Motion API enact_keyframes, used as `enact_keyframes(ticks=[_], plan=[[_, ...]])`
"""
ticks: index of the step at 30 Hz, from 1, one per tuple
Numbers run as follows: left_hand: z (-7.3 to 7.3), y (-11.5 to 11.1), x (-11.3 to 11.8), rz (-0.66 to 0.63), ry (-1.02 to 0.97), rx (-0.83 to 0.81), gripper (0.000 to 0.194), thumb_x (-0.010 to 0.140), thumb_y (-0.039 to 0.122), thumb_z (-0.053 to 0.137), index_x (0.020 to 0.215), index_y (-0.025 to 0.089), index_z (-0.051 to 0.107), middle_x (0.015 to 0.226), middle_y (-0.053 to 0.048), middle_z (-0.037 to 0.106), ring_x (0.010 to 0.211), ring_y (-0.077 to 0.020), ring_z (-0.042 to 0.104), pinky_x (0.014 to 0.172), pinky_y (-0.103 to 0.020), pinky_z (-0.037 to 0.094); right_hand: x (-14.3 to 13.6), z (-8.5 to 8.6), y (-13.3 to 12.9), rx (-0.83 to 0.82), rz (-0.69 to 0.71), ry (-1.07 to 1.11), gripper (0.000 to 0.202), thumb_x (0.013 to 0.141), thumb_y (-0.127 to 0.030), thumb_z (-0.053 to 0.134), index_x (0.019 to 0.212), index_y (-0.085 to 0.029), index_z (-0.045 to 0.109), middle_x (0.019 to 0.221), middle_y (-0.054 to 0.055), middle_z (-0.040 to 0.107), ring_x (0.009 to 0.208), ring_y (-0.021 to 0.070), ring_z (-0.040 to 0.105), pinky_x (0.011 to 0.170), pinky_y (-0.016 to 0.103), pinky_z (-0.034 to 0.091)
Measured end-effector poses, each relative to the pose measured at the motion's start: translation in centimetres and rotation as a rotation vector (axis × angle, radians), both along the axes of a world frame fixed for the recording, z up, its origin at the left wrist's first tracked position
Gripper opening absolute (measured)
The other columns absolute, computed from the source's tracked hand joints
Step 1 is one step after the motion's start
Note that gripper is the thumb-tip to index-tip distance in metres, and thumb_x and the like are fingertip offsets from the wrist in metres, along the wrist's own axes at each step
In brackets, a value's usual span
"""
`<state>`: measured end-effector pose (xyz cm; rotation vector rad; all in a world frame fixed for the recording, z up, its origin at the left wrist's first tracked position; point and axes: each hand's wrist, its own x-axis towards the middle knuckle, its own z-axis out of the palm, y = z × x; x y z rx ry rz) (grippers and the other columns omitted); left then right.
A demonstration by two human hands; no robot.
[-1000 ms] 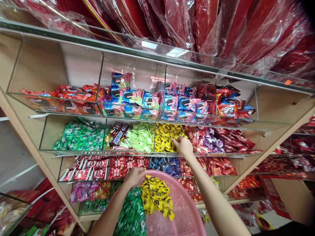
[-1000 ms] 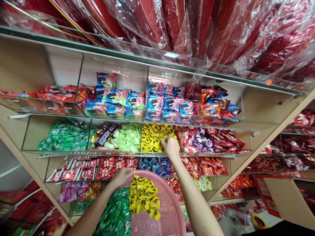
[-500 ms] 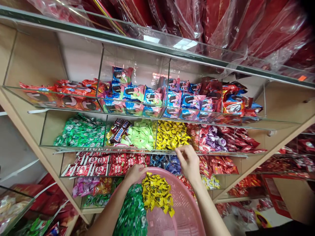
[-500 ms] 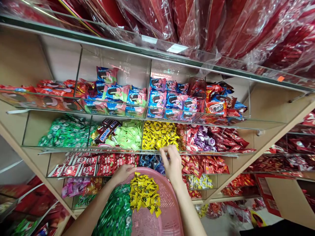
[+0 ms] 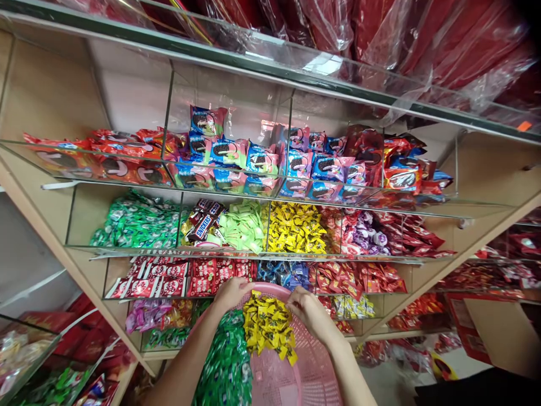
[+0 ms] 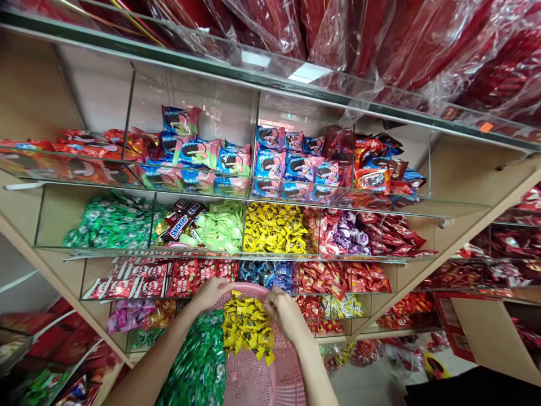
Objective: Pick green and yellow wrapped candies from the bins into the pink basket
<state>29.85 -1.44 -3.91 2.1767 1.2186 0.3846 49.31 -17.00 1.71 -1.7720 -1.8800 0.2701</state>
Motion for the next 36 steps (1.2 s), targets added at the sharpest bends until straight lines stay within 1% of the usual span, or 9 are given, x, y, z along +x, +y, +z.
enact_keyframes(ticks=[6,13,17,22,24,26,30,34,36], plan=[[0.2,-0.1,0.0,0.009,0.009,-0.015,0.054,0.072,0.068,0.034,0.065,0.019,0.054,0.064,0.002,0.056,0.059,-0.0107,0.048,0.052,-0.019,0.023,0.1,-0.9,0.5,0.005,-0.026,-0.027,0.019,0.080,-0.015,0.042,0.067,-0.017,0.055,0.075,0.003,0.052,0.065,0.0130,0.051,0.061,0.023,0.038],[0.3,-0.2,0.1,0.014,0.046,0.011,0.055,0.072,0.069,0.033,0.064,0.019,0.053,0.060,0.003,0.053,0.058,-0.0104,0.048,0.051,-0.019,0.023,-0.6,-1.6,1.1,0.053,-0.085,-0.084,0.022,0.085,-0.025,0.039,0.075,-0.018,0.058,0.078,0.004,0.051,0.069,0.0141,0.052,0.061,0.023,0.037],[0.7,-0.3,0.1,-0.001,0.063,0.010,0.054,0.073,0.068,0.032,0.065,0.019,0.054,0.059,0.003,0.052,0.056,-0.0101,0.047,0.051,-0.018,0.023,-0.7,-2.6,1.2,0.051,-0.089,-0.108,0.019,0.084,-0.020,0.039,0.076,-0.019,0.056,0.079,0.003,0.050,0.071,0.0137,0.052,0.060,0.022,0.036],[1.0,-0.4,0.2,0.020,0.060,-0.016,0.051,0.072,0.066,0.037,0.071,0.019,0.058,0.066,0.002,0.057,0.060,-0.0112,0.048,0.053,-0.018,0.024,-0.6,-3.5,1.3,0.012,-0.082,-0.100,0.014,0.078,-0.013,0.042,0.073,-0.019,0.055,0.080,0.003,0.051,0.073,0.0138,0.052,0.062,0.022,0.037],[1.0,-0.5,0.2,0.017,0.056,-0.017,0.050,0.072,0.065,0.038,0.072,0.019,0.058,0.066,0.002,0.057,0.061,-0.0113,0.048,0.053,-0.018,0.025,-0.7,-3.5,1.2,-0.009,-0.097,-0.108,0.014,0.076,-0.011,0.043,0.075,-0.019,0.055,0.082,0.003,0.052,0.075,0.0144,0.053,0.063,0.022,0.037],[1.0,-0.5,0.2,0.014,0.053,-0.014,0.050,0.073,0.065,0.037,0.072,0.019,0.058,0.066,0.002,0.057,0.061,-0.0109,0.047,0.053,-0.018,0.024,-0.8,-3.3,1.1,-0.027,-0.114,-0.112,0.015,0.076,-0.012,0.044,0.081,-0.020,0.056,0.085,0.003,0.053,0.077,0.0150,0.053,0.064,0.023,0.037],[0.8,-0.5,0.2,0.008,0.041,0.006,0.051,0.073,0.065,0.036,0.068,0.018,0.056,0.062,0.004,0.052,0.057,-0.0093,0.044,0.051,-0.019,0.023,-1.1,-2.8,0.9,-0.062,-0.119,-0.107,0.018,0.077,-0.017,0.047,0.092,-0.022,0.055,0.090,0.004,0.052,0.080,0.0155,0.054,0.064,0.022,0.038],[0.7,-0.5,0.2,0.001,0.050,0.028,0.051,0.074,0.065,0.035,0.063,0.018,0.053,0.055,0.005,0.045,0.053,-0.0081,0.039,0.050,-0.019,0.021,-1.2,-2.8,0.9,-0.064,-0.094,-0.132,0.013,0.078,-0.018,0.046,0.087,-0.021,0.055,0.088,0.004,0.052,0.080,0.0163,0.053,0.064,0.023,0.038],[0.8,-0.5,0.2,0.004,0.050,0.029,0.051,0.074,0.065,0.036,0.063,0.018,0.052,0.055,0.005,0.045,0.053,-0.0081,0.039,0.050,-0.019,0.021,-1.2,-2.9,1.0,-0.048,-0.104,-0.143,0.010,0.078,-0.017,0.045,0.083,-0.020,0.054,0.086,0.004,0.052,0.079,0.0165,0.052,0.063,0.024,0.038]])
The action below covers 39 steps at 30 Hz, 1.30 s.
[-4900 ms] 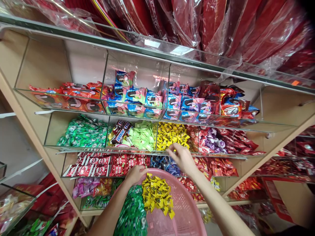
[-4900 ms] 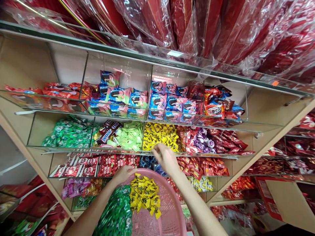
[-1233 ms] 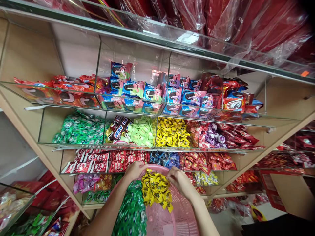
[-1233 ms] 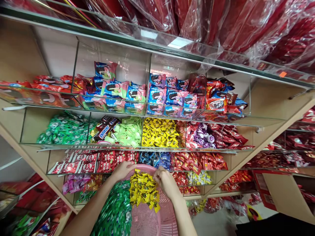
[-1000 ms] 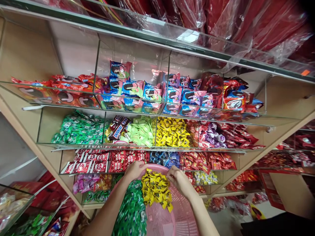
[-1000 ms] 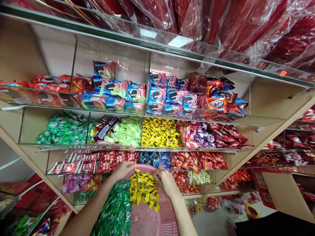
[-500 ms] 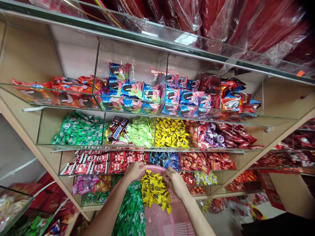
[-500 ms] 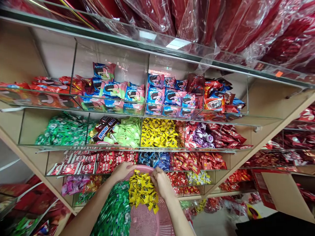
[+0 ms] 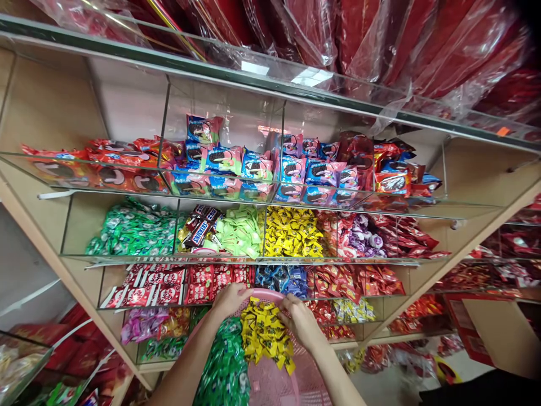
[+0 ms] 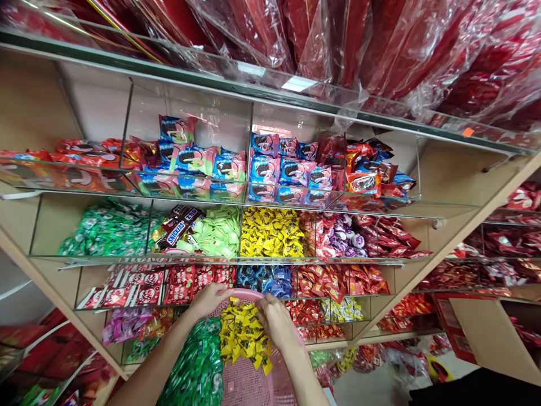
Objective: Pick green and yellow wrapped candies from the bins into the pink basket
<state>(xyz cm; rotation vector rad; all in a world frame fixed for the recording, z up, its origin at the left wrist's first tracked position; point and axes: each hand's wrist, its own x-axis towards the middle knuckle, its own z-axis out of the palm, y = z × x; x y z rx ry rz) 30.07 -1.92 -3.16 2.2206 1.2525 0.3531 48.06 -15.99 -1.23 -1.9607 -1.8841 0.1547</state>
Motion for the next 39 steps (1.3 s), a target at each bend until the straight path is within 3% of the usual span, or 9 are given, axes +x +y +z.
enact_keyframes(ticks=[9,13,20,30,34,39], plan=[[0.3,-0.1,-0.1,0.006,0.007,0.000,0.049,0.074,0.064,0.036,0.061,0.018,0.049,0.053,0.006,0.041,0.051,-0.0077,0.038,0.048,-0.019,0.019,-0.9,0.2,0.2,-0.018,0.082,0.028,0.009,0.076,-0.013,0.045,0.074,-0.019,0.052,0.082,0.004,0.053,0.076,0.0157,0.052,0.066,0.024,0.039],[-0.1,0.1,-0.1,-0.021,-0.008,0.009,0.050,0.074,0.064,0.035,0.061,0.018,0.050,0.054,0.005,0.043,0.052,-0.0079,0.039,0.048,-0.018,0.019,-1.5,1.0,-0.1,-0.022,0.035,0.051,0.007,0.079,-0.021,0.046,0.076,-0.019,0.053,0.085,0.004,0.054,0.075,0.0152,0.054,0.065,0.024,0.039],[0.1,0.0,-0.3,-0.057,0.010,0.055,0.049,0.077,0.062,0.034,0.064,0.019,0.052,0.058,0.004,0.049,0.054,-0.0086,0.042,0.050,-0.019,0.020,-2.9,2.4,-0.8,-0.023,-0.016,0.076,0.024,0.085,-0.036,0.042,0.075,-0.018,0.056,0.084,0.005,0.056,0.075,0.0149,0.055,0.065,0.022,0.038],[0.5,-0.5,-0.8,-0.076,0.061,0.100,0.047,0.080,0.060,0.032,0.066,0.020,0.054,0.064,0.001,0.056,0.057,-0.0101,0.046,0.051,-0.020,0.019,-4.6,3.7,-1.8,0.059,-0.046,0.129,0.031,0.087,-0.039,0.038,0.071,-0.019,0.056,0.077,0.003,0.056,0.071,0.0141,0.054,0.063,0.023,0.037],[0.9,-0.4,-1.3,-0.090,0.073,0.110,0.047,0.080,0.059,0.032,0.068,0.020,0.054,0.066,0.001,0.058,0.059,-0.0098,0.048,0.051,-0.019,0.019,-4.7,5.7,-1.8,0.143,-0.053,0.179,0.032,0.087,-0.039,0.037,0.072,-0.019,0.057,0.075,0.003,0.055,0.068,0.0135,0.053,0.062,0.023,0.038],[0.9,-0.1,-2.5,-0.103,0.046,0.097,0.048,0.081,0.059,0.030,0.065,0.020,0.053,0.060,0.002,0.055,0.056,-0.0092,0.046,0.050,-0.020,0.018,-2.1,10.8,0.4,0.336,-0.076,0.142,0.031,0.086,-0.039,0.040,0.070,-0.018,0.056,0.071,0.003,0.055,0.066,0.0138,0.051,0.062,0.025,0.038]])
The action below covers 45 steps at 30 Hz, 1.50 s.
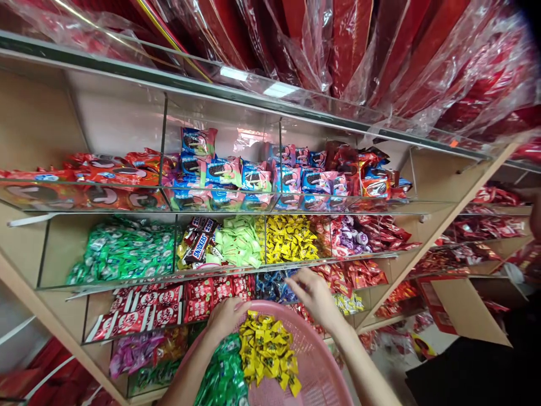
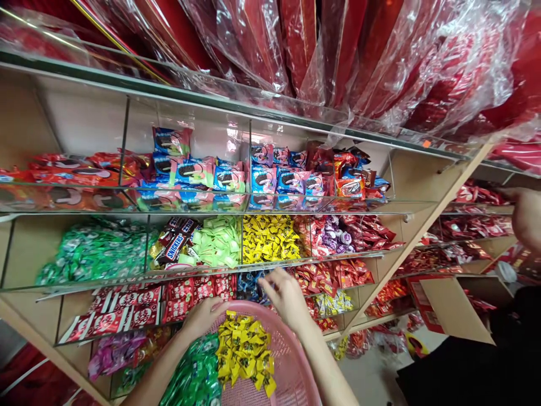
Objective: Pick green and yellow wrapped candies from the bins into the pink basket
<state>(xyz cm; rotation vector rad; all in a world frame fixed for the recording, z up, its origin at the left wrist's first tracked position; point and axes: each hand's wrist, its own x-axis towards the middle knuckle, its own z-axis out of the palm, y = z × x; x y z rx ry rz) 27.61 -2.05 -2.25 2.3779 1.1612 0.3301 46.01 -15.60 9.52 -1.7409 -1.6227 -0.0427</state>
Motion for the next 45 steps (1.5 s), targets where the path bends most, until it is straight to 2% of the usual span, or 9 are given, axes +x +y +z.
enact_keyframes(ticks=[3,6,13,22,28,30,33,39,45], plan=[[-0.4,0.0,-0.5,-0.006,-0.025,-0.019,0.047,0.081,0.058,0.032,0.063,0.019,0.053,0.061,0.002,0.055,0.057,-0.0091,0.047,0.050,-0.020,0.018,2.3,2.9,3.1,0.074,-0.064,-0.121,0.028,0.086,-0.038,0.041,0.075,-0.018,0.058,0.076,0.004,0.056,0.070,0.0148,0.051,0.065,0.026,0.038],[-0.9,0.0,-0.6,0.007,-0.031,-0.026,0.046,0.080,0.056,0.034,0.063,0.019,0.053,0.063,0.002,0.056,0.058,-0.0093,0.047,0.051,-0.020,0.018,3.8,4.3,6.8,0.002,-0.123,-0.253,0.025,0.082,-0.038,0.047,0.089,-0.018,0.059,0.085,0.006,0.057,0.080,0.0174,0.051,0.071,0.027,0.038],[-1.0,-0.4,-0.5,0.006,-0.024,-0.042,0.049,0.079,0.060,0.032,0.067,0.020,0.057,0.064,0.000,0.058,0.060,-0.0102,0.049,0.052,-0.020,0.019,3.8,3.0,11.7,-0.212,-0.198,-0.377,0.026,0.078,-0.040,0.052,0.089,-0.018,0.061,0.088,0.009,0.059,0.086,0.0194,0.051,0.068,0.026,0.036],[-0.8,0.0,-1.3,0.043,-0.002,-0.046,0.048,0.079,0.059,0.034,0.067,0.020,0.057,0.065,0.001,0.057,0.060,-0.0100,0.049,0.053,-0.020,0.021,4.7,3.0,11.2,-0.003,-0.211,-0.210,0.024,0.082,-0.035,0.045,0.079,-0.017,0.062,0.079,0.005,0.061,0.070,0.0149,0.054,0.064,0.025,0.037],[-0.8,0.4,-1.6,0.040,-0.015,-0.037,0.050,0.078,0.061,0.032,0.063,0.019,0.054,0.060,0.001,0.053,0.055,-0.0094,0.044,0.051,-0.020,0.019,3.0,4.2,5.5,0.236,-0.087,0.054,0.031,0.081,-0.042,0.046,0.082,-0.015,0.061,0.080,0.005,0.063,0.068,0.0143,0.054,0.064,0.026,0.041],[-0.8,0.3,-1.5,0.043,-0.013,-0.041,0.050,0.078,0.062,0.031,0.063,0.019,0.054,0.062,0.001,0.054,0.054,-0.0094,0.043,0.051,-0.020,0.019,1.7,3.5,3.1,0.194,-0.007,0.105,0.030,0.081,-0.042,0.046,0.084,-0.016,0.060,0.080,0.005,0.063,0.068,0.0145,0.054,0.063,0.026,0.042],[-0.8,0.1,-1.3,0.043,-0.013,-0.046,0.052,0.078,0.063,0.030,0.063,0.019,0.053,0.060,0.001,0.053,0.053,-0.0094,0.043,0.051,-0.020,0.019,-0.1,0.6,1.1,0.052,0.130,0.122,0.025,0.083,-0.037,0.045,0.083,-0.018,0.060,0.080,0.004,0.062,0.072,0.0148,0.055,0.067,0.027,0.043],[-1.0,-0.4,-0.9,0.079,-0.020,-0.056,0.053,0.077,0.065,0.031,0.064,0.019,0.054,0.061,0.002,0.053,0.056,-0.0096,0.045,0.053,-0.019,0.021,-1.5,-6.3,2.1,-0.196,0.223,-0.040,0.016,0.083,-0.027,0.048,0.082,-0.018,0.061,0.083,0.004,0.061,0.081,0.0160,0.054,0.072,0.027,0.041],[-1.0,-0.6,-0.7,0.081,-0.012,-0.022,0.053,0.077,0.065,0.031,0.063,0.019,0.054,0.061,0.001,0.053,0.057,-0.0098,0.046,0.052,-0.019,0.021,-2.1,-7.1,2.5,-0.334,0.271,-0.270,0.015,0.082,-0.020,0.047,0.083,-0.019,0.063,0.085,0.004,0.058,0.084,0.0152,0.052,0.075,0.025,0.038]])
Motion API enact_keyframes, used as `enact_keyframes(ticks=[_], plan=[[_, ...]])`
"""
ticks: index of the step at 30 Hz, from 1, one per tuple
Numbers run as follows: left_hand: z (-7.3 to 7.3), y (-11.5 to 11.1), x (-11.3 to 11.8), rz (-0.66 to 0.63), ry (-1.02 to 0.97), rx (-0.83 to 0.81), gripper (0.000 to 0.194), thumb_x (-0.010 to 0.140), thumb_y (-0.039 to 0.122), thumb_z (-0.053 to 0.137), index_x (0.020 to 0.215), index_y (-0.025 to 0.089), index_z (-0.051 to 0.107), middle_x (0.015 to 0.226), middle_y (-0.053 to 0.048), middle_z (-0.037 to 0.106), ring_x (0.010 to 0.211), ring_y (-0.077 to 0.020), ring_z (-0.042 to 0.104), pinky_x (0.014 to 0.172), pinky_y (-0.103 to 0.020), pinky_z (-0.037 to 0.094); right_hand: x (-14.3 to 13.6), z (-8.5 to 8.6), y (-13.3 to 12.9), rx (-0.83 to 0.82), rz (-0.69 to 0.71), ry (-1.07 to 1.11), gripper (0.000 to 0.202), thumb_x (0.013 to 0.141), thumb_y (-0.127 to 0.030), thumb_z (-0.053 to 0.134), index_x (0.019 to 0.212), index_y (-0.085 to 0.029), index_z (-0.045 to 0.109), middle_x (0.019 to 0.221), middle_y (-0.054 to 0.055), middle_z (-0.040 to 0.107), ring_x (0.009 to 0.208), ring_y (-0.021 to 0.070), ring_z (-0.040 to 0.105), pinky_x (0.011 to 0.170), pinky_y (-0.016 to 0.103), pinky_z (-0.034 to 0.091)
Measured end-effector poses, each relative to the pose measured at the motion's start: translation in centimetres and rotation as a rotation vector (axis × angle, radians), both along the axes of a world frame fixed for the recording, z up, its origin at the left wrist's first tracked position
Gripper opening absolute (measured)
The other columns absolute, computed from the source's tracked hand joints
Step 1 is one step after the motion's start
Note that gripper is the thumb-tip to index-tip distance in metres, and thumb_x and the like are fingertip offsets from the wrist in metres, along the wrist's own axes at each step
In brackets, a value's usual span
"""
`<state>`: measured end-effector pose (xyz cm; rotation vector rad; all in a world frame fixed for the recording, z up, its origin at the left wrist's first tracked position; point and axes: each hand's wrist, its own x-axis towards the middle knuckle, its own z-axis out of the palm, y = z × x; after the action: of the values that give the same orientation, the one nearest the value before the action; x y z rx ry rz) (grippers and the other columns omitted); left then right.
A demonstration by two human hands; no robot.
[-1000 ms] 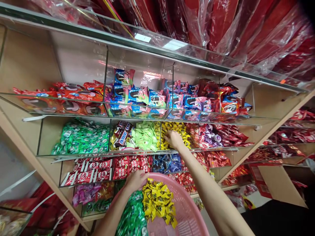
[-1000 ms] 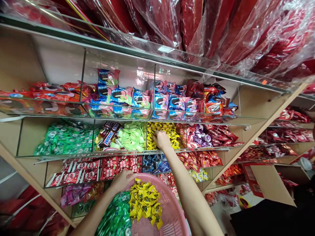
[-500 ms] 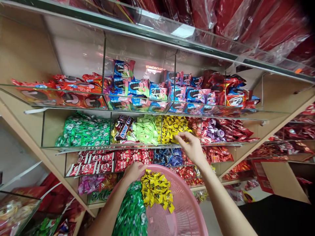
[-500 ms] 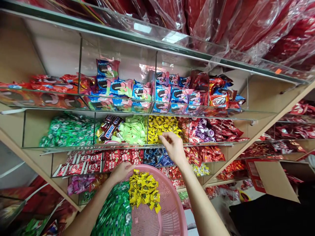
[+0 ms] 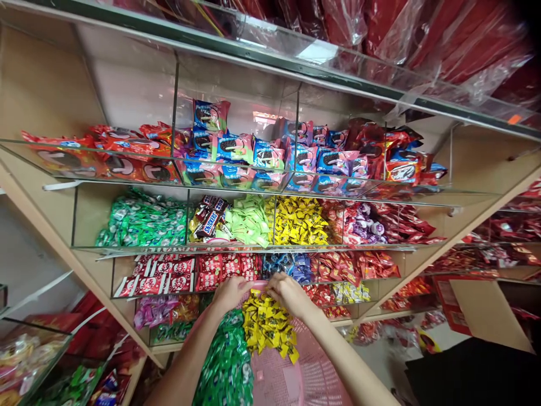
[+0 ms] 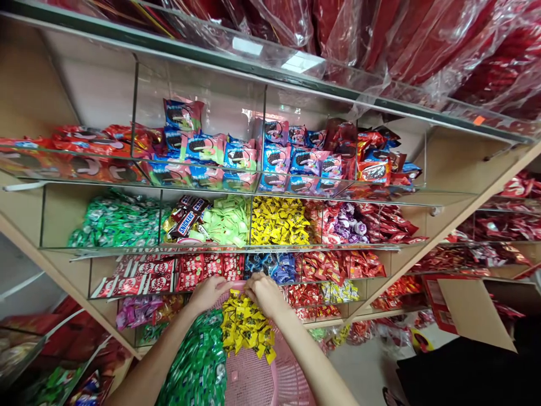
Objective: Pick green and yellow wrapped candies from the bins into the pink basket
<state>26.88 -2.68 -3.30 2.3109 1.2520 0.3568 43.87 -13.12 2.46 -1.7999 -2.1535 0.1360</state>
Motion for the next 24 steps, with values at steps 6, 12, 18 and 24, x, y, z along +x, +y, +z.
enact_keyframes(ticks=[6,12,18,24], plan=[[0.2,-0.1,-0.1,0.001,-0.004,0.015,0.055,0.077,0.066,0.028,0.062,0.019,0.054,0.060,0.001,0.053,0.056,-0.0099,0.046,0.051,-0.020,0.021,-0.9,0.2,0.0,-0.024,-0.002,-0.088,0.013,0.081,-0.025,0.050,0.082,-0.019,0.062,0.085,0.005,0.057,0.084,0.0168,0.051,0.074,0.026,0.039],[0.2,0.1,-0.8,0.022,-0.016,0.016,0.053,0.077,0.064,0.029,0.062,0.019,0.052,0.058,0.002,0.051,0.055,-0.0096,0.045,0.050,-0.020,0.020,0.7,3.8,-0.7,0.159,0.013,0.013,0.025,0.085,-0.038,0.044,0.089,-0.020,0.059,0.085,0.005,0.058,0.082,0.0168,0.052,0.071,0.026,0.039],[0.2,0.1,-0.8,0.036,-0.002,-0.004,0.053,0.078,0.063,0.030,0.063,0.018,0.052,0.058,0.002,0.051,0.055,-0.0095,0.044,0.050,-0.020,0.020,5.6,9.2,0.9,0.410,-0.100,0.046,0.023,0.086,-0.034,0.042,0.077,-0.019,0.057,0.077,0.004,0.058,0.075,0.0156,0.052,0.070,0.026,0.038],[-0.5,-0.1,0.4,0.010,0.013,0.060,0.053,0.078,0.064,0.028,0.062,0.019,0.052,0.060,0.002,0.053,0.056,-0.0093,0.046,0.050,-0.019,0.019,8.5,9.2,6.0,0.302,-0.180,-0.026,0.017,0.078,-0.026,0.052,0.091,-0.018,0.060,0.080,0.004,0.059,0.078,0.0153,0.053,0.070,0.024,0.037]])
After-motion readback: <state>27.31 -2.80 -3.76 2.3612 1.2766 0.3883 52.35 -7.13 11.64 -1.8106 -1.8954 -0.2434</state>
